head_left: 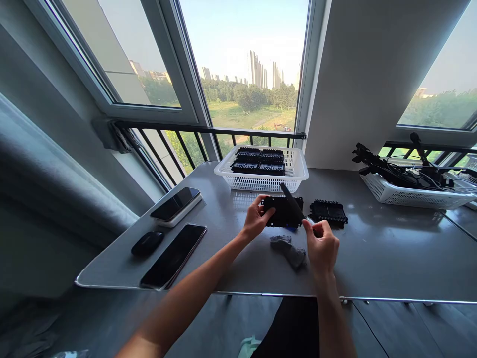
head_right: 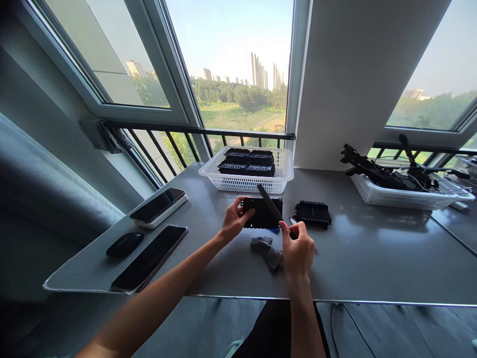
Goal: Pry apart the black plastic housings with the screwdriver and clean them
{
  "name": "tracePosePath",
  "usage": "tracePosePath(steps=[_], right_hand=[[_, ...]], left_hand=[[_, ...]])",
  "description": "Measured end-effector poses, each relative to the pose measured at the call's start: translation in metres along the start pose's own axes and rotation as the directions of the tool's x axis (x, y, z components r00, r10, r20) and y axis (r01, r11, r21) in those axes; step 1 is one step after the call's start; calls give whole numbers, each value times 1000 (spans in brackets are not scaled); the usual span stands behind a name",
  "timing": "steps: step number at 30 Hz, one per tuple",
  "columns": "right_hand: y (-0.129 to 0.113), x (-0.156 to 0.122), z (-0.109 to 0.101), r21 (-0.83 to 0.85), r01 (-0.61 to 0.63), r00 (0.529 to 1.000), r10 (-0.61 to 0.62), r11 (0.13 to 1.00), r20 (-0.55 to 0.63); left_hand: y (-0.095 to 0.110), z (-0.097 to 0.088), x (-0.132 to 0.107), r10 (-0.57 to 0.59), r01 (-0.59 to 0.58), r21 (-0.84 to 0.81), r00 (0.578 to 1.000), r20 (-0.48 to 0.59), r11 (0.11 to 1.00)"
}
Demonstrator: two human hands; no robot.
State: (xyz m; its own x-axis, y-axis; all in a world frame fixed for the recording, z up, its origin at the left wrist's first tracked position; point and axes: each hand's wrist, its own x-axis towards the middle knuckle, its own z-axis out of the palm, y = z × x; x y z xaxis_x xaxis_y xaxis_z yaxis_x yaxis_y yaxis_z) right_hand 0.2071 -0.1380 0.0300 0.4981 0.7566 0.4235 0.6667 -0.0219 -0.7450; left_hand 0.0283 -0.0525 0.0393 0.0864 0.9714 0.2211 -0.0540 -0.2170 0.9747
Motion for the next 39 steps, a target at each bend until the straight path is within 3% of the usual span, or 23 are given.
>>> tracePosePath(steps=[4,9,11,15,17,24,31,36,39], right_hand=[[-2,-2,3,-35,-3,998,6,999,70],[5,3,-4,-61,-122,992,120,991,-47],[4,2,-4,-43,-70,997,69,997,-33],[-3,-4,3,-26,100,987,-96,995,131],[-4,-5,5,-35,113,980,-106,993,170],[4,0,-1,-76,-69,997,72,995,36],[-3,-5,6,-31,119,973,-110,992,204],[2,0,-1,-40,-37,995,40,999,93],[4,2,-3,-35,-56,997,58,998,52]], left_hand=[[0,1,-1,5,-5,-2,1000,16,1000],[-1,-1,1,-21,21,-18,1000,-11,1000],[-1,-1,1,-23,23,-14,1000,-13,1000],[-1,2,0,-14,14,-18,999,35,1000],[-1,3,-1,-10,10,-22,999,42,1000],[-3,-1,1,-23,23,14,1000,-4,1000],[-2,4,-1,-4,4,8,1000,26,1000],[-4,-1,1,-31,31,-11,999,15,999],[-5,-2,3,-41,42,-36,999,8,998]])
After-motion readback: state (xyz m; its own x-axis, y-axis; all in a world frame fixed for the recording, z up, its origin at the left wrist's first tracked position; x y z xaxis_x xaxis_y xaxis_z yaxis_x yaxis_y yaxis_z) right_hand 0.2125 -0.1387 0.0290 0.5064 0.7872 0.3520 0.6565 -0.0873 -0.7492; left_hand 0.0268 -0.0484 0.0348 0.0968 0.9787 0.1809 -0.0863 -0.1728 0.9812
